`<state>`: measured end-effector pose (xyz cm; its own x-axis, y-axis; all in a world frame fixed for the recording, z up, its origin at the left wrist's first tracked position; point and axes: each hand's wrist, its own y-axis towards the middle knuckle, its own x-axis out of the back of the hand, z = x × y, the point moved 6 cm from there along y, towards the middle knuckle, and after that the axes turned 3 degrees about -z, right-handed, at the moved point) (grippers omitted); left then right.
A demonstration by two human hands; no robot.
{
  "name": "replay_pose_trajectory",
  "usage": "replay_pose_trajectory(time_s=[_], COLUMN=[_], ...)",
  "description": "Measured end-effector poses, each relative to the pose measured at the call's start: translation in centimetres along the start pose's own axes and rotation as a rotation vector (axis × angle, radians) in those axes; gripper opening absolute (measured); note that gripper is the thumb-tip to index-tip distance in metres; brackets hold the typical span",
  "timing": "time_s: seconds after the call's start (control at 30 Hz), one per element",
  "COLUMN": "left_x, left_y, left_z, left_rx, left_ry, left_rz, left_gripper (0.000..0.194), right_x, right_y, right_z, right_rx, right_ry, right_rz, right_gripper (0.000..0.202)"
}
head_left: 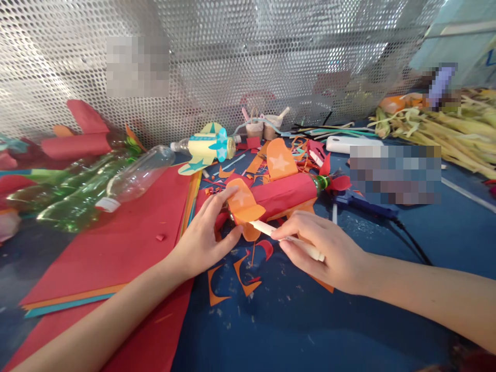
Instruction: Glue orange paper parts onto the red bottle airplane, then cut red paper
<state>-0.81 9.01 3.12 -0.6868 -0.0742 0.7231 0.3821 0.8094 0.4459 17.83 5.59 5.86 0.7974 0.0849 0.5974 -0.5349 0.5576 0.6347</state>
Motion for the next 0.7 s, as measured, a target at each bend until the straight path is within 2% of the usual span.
replay_pose_trajectory(time_s=[0.7], left_x=[0.01], left_y=[0.18], left_z=[-0.20], left_rx=[0.005], left_ry=[-0.010], left_rz=[0.000], left_gripper=[0.058], right_x=[0.30], right_y=[0.02], right_z=[0.07], right_rx=[0.004], right_ry=[-0.034], right_rz=[-0.018], right_gripper=[0.009])
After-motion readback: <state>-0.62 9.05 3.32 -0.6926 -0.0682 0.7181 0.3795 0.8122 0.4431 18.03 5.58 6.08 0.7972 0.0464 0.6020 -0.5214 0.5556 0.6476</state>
